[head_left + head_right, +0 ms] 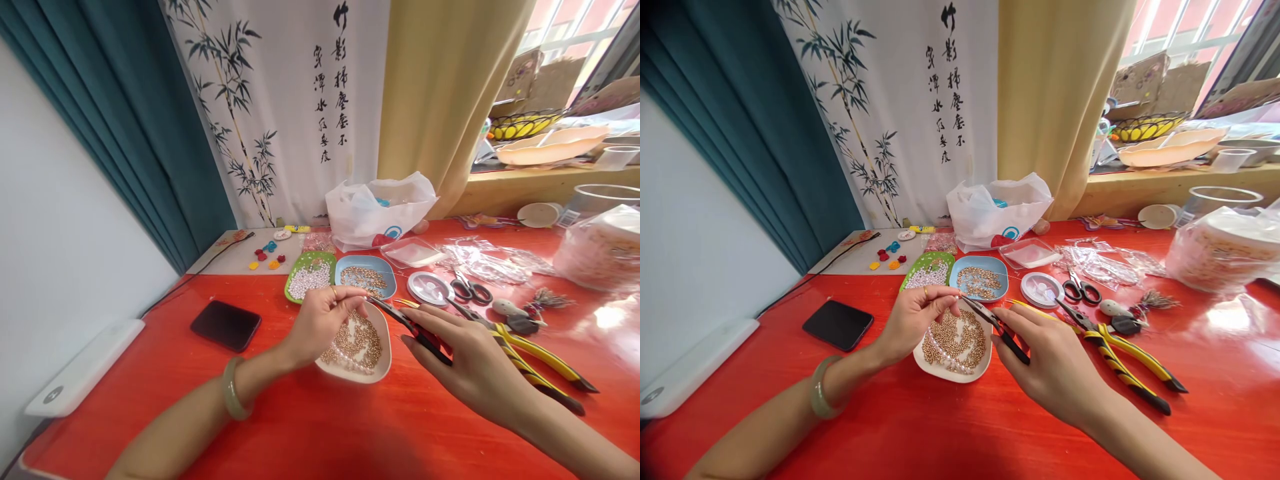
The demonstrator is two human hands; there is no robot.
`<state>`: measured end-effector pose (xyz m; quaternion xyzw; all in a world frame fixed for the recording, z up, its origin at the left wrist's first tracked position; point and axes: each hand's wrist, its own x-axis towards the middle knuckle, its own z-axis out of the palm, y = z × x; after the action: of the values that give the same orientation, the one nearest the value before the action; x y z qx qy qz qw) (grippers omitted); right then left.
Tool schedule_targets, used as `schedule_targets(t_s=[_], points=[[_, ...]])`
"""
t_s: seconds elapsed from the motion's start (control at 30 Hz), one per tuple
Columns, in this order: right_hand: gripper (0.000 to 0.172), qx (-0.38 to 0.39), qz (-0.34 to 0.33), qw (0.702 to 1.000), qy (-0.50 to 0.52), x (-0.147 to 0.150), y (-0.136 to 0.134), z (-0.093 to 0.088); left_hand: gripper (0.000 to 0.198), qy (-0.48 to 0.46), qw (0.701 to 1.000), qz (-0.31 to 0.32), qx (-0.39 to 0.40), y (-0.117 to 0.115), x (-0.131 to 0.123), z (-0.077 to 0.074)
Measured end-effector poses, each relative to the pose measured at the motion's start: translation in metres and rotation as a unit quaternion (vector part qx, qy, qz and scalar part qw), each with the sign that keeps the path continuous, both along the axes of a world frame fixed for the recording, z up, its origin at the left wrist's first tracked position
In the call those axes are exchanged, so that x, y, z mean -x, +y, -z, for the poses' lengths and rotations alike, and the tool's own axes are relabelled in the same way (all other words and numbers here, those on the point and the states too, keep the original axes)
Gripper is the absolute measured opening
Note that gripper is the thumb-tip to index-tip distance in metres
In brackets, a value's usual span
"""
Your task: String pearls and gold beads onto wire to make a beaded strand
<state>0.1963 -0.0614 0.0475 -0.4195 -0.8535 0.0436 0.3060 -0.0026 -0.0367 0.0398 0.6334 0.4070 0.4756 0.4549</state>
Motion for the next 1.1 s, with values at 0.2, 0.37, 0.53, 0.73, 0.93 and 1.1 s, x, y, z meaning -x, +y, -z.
schedule_targets(t_s=[0.2,0.37,0.53,0.73,0.93,1.1], points=[[0.025,0.020,-0.008,1.000,-0.004,-0.001,-0.001,0.000,0.024,0.011,1.000,0.007,-0.002,0.000,0.001,0.000],[0.024,0.031,-0.006,0.999,-0.010,-0.001,-0.001,0.000,0.024,0.009,1.000,0.014,-0.002,-0.001,0.000,-0.004],[0.022,0.045,-0.009,0.999,-0.007,0.000,-0.002,-0.002,0.023,0.005,1.000,0.015,0.009,-0.001,0.000,-0.007],[0.017,0.064,-0.017,0.998,-0.001,0.001,-0.003,-0.003,0.013,-0.002,1.000,0.003,-0.014,0.000,0.002,-0.009],[0.019,0.058,-0.010,0.998,-0.015,0.002,-0.005,-0.003,0.011,-0.002,1.000,-0.005,-0.027,0.000,0.001,-0.010],[0.022,0.073,-0.020,0.997,0.013,0.004,-0.007,-0.006,0.008,-0.011,0.998,-0.004,-0.057,0.001,0.002,-0.008]])
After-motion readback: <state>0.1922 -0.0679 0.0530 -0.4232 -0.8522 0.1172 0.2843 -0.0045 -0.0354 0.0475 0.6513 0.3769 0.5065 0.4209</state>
